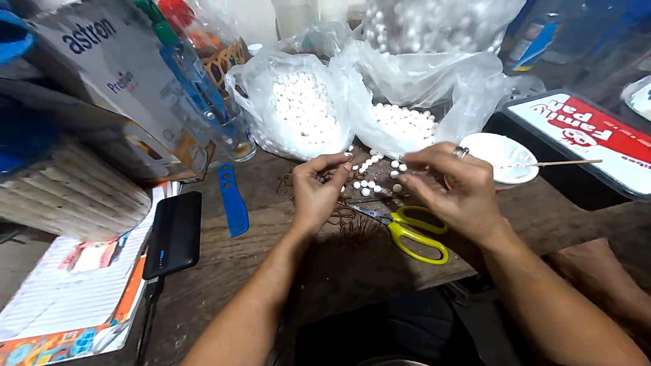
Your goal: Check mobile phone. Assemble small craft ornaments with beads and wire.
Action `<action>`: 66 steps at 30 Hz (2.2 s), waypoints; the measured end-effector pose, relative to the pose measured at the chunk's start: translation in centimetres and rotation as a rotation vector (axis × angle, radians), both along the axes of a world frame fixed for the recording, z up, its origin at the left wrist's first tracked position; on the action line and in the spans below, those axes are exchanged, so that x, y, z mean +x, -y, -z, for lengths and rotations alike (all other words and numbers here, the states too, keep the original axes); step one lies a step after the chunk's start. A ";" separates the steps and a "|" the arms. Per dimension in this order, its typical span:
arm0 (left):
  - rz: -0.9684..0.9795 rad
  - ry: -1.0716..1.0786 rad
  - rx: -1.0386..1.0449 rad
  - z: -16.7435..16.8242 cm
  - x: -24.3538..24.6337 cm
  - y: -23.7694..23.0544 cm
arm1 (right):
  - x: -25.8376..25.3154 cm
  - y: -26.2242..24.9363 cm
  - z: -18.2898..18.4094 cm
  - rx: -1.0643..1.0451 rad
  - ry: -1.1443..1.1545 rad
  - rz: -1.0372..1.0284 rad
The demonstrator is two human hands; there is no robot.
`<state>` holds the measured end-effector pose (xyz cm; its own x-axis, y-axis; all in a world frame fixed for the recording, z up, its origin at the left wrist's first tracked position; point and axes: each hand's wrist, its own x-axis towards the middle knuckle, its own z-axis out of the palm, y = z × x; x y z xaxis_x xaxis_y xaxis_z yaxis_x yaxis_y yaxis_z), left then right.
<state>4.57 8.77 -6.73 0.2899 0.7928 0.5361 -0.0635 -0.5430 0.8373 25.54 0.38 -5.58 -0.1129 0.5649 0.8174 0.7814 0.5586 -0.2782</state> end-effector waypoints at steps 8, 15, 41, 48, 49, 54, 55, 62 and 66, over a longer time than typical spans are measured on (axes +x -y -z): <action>0.032 0.095 -0.186 0.1 0.1 0.2 | 1.1 4.3 2.2 -0.556 0.249 0.100; 0.009 0.072 -0.153 0.0 0.3 0.2 | 0.3 4.8 2.2 -0.593 0.245 0.139; -0.088 -0.169 0.323 1.3 1.2 0.6 | 0.2 4.4 3.2 -0.477 -0.309 -0.042; -0.081 -0.179 0.406 1.4 1.3 0.7 | 0.1 4.3 3.4 -0.474 -0.318 -0.045; -0.083 -0.184 0.412 1.4 1.3 0.6 | 0.1 4.3 3.4 -0.476 -0.323 -0.054; -0.089 -0.205 0.473 1.6 1.3 0.6 | 0.0 4.3 3.4 -0.480 -0.328 -0.057; -0.089 -0.207 0.476 1.6 1.3 0.6 | -0.1 4.3 3.4 -0.480 -0.330 -0.056; -0.093 -0.188 0.476 1.6 1.3 0.6 | -0.1 4.3 3.4 -0.502 -0.392 -0.114; -0.095 -0.181 0.465 1.7 1.3 0.7 | -0.5 4.3 3.5 -0.494 -0.473 -0.175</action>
<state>5.91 8.11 -8.39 0.3493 0.5099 0.7861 0.1285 -0.8571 0.4988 25.05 -3.88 -9.11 0.0680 0.8883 0.4541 0.4244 0.3862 -0.8190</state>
